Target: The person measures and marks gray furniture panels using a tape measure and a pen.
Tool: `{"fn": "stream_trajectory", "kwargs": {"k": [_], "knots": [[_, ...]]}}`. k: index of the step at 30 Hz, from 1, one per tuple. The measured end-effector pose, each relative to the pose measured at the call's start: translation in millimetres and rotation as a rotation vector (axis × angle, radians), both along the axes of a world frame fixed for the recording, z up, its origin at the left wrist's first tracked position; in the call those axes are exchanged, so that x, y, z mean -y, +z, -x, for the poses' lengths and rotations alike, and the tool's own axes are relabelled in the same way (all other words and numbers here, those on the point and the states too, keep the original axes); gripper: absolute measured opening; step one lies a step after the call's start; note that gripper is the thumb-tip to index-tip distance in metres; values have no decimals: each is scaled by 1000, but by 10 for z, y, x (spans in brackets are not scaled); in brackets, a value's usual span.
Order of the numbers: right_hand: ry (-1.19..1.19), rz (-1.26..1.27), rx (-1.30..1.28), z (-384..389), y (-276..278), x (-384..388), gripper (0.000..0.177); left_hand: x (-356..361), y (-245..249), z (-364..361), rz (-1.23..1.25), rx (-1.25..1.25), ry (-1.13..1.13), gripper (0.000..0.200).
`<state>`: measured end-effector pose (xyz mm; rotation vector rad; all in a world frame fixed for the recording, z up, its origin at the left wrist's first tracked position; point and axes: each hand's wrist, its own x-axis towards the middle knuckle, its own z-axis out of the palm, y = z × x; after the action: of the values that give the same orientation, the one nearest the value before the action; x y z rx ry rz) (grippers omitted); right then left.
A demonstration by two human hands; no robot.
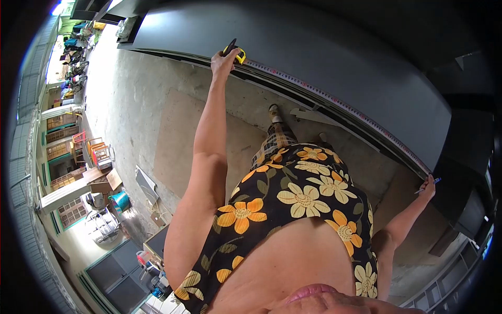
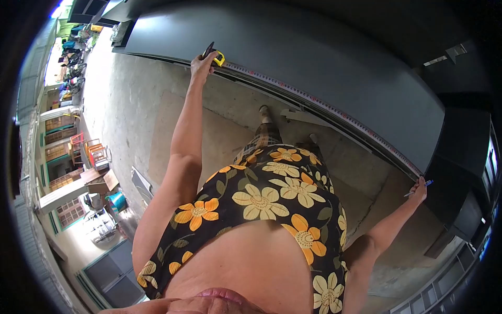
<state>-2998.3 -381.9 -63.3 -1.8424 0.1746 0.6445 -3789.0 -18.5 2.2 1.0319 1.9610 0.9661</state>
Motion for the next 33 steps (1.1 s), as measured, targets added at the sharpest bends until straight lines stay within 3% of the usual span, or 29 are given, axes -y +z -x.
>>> {"fn": "stream_trajectory", "kwargs": {"k": [8, 15, 33], "knots": [[38, -124, -64, -134, -126, 62, 13, -11, -38, 13, -17, 41, 0, 37], [57, -204, -26, -39, -98, 120, 17, -13, -34, 35, 14, 296, 3, 39], [2, -224, -35, 194, 22, 180, 19, -61, -93, 12, 34, 283, 43, 36]]}}
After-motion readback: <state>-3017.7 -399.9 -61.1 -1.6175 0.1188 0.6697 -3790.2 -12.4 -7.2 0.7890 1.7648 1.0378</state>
